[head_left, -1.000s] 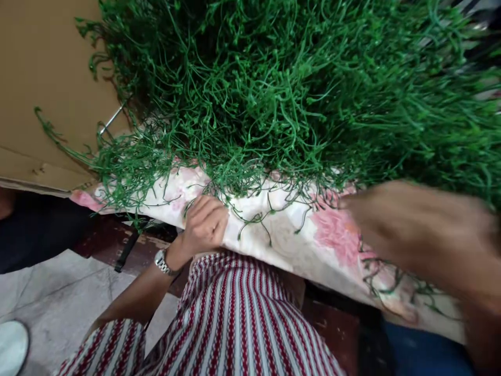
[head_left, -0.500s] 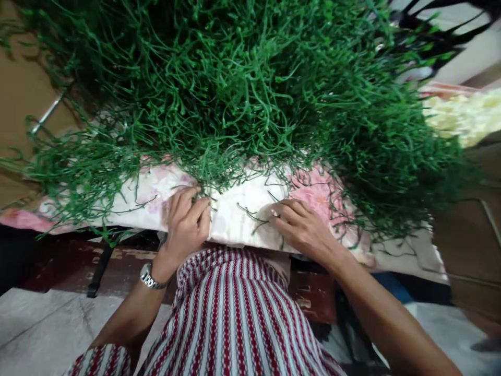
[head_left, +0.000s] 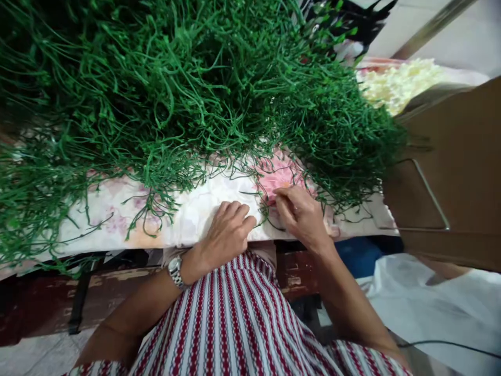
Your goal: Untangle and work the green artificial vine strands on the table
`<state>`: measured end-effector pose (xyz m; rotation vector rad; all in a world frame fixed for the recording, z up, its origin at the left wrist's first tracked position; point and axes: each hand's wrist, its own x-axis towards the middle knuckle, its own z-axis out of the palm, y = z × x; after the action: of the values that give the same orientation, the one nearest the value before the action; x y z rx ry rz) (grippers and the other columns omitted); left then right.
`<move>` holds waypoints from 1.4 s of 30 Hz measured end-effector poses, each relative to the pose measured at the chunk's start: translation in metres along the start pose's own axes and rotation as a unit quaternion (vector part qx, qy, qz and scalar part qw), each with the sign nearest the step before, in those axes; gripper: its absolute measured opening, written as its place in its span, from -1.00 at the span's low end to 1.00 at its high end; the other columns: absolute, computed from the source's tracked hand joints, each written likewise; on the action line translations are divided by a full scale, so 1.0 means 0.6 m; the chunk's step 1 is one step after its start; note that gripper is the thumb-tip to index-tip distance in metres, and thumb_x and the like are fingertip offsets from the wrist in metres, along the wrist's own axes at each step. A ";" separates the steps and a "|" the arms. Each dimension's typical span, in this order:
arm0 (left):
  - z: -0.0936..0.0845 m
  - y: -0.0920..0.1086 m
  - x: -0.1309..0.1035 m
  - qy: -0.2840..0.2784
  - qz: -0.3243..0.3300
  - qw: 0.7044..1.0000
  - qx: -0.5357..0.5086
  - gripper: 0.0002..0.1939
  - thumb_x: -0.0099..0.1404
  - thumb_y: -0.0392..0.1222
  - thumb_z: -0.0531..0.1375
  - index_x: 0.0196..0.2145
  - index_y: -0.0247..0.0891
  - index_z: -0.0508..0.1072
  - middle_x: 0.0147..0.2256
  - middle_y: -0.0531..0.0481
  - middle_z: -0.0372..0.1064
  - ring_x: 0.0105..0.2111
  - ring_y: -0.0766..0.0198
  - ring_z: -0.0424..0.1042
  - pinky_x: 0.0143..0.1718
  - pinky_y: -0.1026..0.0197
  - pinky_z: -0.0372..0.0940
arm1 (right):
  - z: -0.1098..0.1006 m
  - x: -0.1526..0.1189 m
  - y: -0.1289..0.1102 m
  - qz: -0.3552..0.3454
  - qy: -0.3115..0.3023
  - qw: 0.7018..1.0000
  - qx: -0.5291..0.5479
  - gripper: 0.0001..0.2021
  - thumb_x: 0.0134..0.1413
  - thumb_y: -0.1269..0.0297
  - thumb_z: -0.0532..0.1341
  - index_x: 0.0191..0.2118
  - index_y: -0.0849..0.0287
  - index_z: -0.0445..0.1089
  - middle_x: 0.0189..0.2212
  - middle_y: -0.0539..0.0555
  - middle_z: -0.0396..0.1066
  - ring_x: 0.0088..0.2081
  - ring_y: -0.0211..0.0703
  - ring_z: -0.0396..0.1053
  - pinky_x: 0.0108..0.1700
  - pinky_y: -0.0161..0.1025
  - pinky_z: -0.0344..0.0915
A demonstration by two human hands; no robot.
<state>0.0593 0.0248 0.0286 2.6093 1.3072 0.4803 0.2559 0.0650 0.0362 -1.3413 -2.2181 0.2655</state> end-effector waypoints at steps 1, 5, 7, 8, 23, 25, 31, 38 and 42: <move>0.003 -0.003 -0.003 0.009 -0.008 1.000 0.002 -0.88 0.21 -0.40 0.04 -0.43 -0.27 0.34 -0.34 -0.08 0.30 -0.26 0.13 0.23 -0.25 0.06 0.17 | 0.002 -0.001 0.000 -0.005 -0.020 1.000 0.001 -0.87 0.13 0.39 0.07 -0.24 0.19 0.35 -0.38 0.11 0.37 -0.30 -0.15 0.33 -0.23 -0.20 0.29; -0.004 -0.010 -0.013 0.036 -0.050 0.998 -0.031 -0.90 0.26 -0.29 0.05 -0.38 -0.29 0.35 -0.33 -0.09 0.31 -0.26 0.14 0.22 -0.23 0.07 0.15 | 0.012 -0.009 0.006 -0.027 -0.062 0.998 0.014 -0.85 0.13 0.36 0.09 -0.20 0.18 0.36 -0.30 0.13 0.33 -0.23 -0.13 0.28 -0.16 -0.17 0.25; -0.007 -0.002 -0.008 0.019 -0.034 0.999 -0.036 -0.87 0.26 -0.19 0.08 -0.33 -0.29 0.36 -0.31 -0.09 0.31 -0.23 0.12 0.22 -0.21 0.06 0.14 | 0.014 -0.014 0.010 -0.031 -0.064 0.997 0.026 -0.82 0.14 0.38 0.08 -0.16 0.17 0.35 -0.28 0.13 0.31 -0.21 -0.13 0.27 -0.13 -0.16 0.23; -0.005 0.004 -0.003 0.007 -0.016 0.999 -0.027 -0.86 0.26 -0.17 0.08 -0.33 -0.28 0.36 -0.31 -0.09 0.30 -0.23 0.11 0.22 -0.21 0.05 0.14 | 0.014 -0.016 0.011 -0.031 -0.066 0.997 0.030 -0.81 0.14 0.39 0.07 -0.15 0.16 0.35 -0.28 0.13 0.30 -0.21 -0.13 0.26 -0.13 -0.16 0.23; -0.048 -0.052 -0.077 -0.012 -0.002 0.999 0.034 -0.80 0.10 -0.52 0.00 -0.49 -0.27 0.28 -0.41 -0.08 0.27 -0.31 0.16 0.20 -0.27 0.11 0.15 | 0.020 -0.032 -0.016 -0.050 -0.105 0.981 -0.156 -0.86 0.14 0.45 0.02 -0.31 0.22 0.32 -0.36 0.15 0.29 -0.28 -0.07 0.20 -0.22 -0.17 0.17; -0.061 -0.067 -0.093 0.000 -0.029 0.996 0.079 -0.81 0.09 -0.51 0.02 -0.48 -0.27 0.31 -0.39 -0.10 0.29 -0.29 0.12 0.22 -0.26 0.08 0.14 | 0.017 -0.028 -0.001 -0.028 -0.081 0.986 -0.141 -0.86 0.13 0.49 0.01 -0.30 0.23 0.30 -0.35 0.16 0.27 -0.28 -0.08 0.21 -0.22 -0.19 0.18; -0.065 -0.052 -0.063 0.095 -0.100 0.986 0.090 -0.80 0.18 -0.41 0.03 -0.25 -0.28 0.37 -0.27 -0.12 0.35 -0.24 0.11 0.27 -0.24 0.07 0.16 | 0.011 -0.014 -0.003 -0.016 -0.057 0.988 -0.143 -0.79 0.18 0.37 0.01 -0.09 0.22 0.26 -0.27 0.18 0.28 -0.21 -0.02 0.21 -0.17 -0.15 0.17; -0.021 -0.039 0.040 0.042 -0.152 0.975 0.158 -0.91 0.21 -0.34 0.06 -0.38 -0.32 0.36 -0.35 -0.17 0.31 -0.26 0.04 0.24 -0.26 0.02 0.12 | 0.037 -0.007 -0.038 -0.017 -0.029 0.979 -0.202 -0.86 0.14 0.27 0.08 -0.35 0.19 0.31 -0.42 0.15 0.27 -0.34 -0.05 0.18 -0.30 -0.15 0.12; -0.027 -0.051 0.010 0.040 -0.145 0.986 0.068 -0.85 0.23 -0.40 0.00 -0.46 -0.29 0.29 -0.38 -0.10 0.29 -0.31 0.14 0.22 -0.25 0.08 0.14 | 0.026 -0.009 -0.025 -0.007 -0.037 0.993 -0.116 -0.87 0.16 0.35 0.06 -0.36 0.20 0.31 -0.41 0.13 0.29 -0.33 -0.10 0.24 -0.26 -0.17 0.18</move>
<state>0.0342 0.0481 0.0359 2.4640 1.7682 0.4642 0.2382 0.0548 0.0276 -1.4548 -2.3786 0.0535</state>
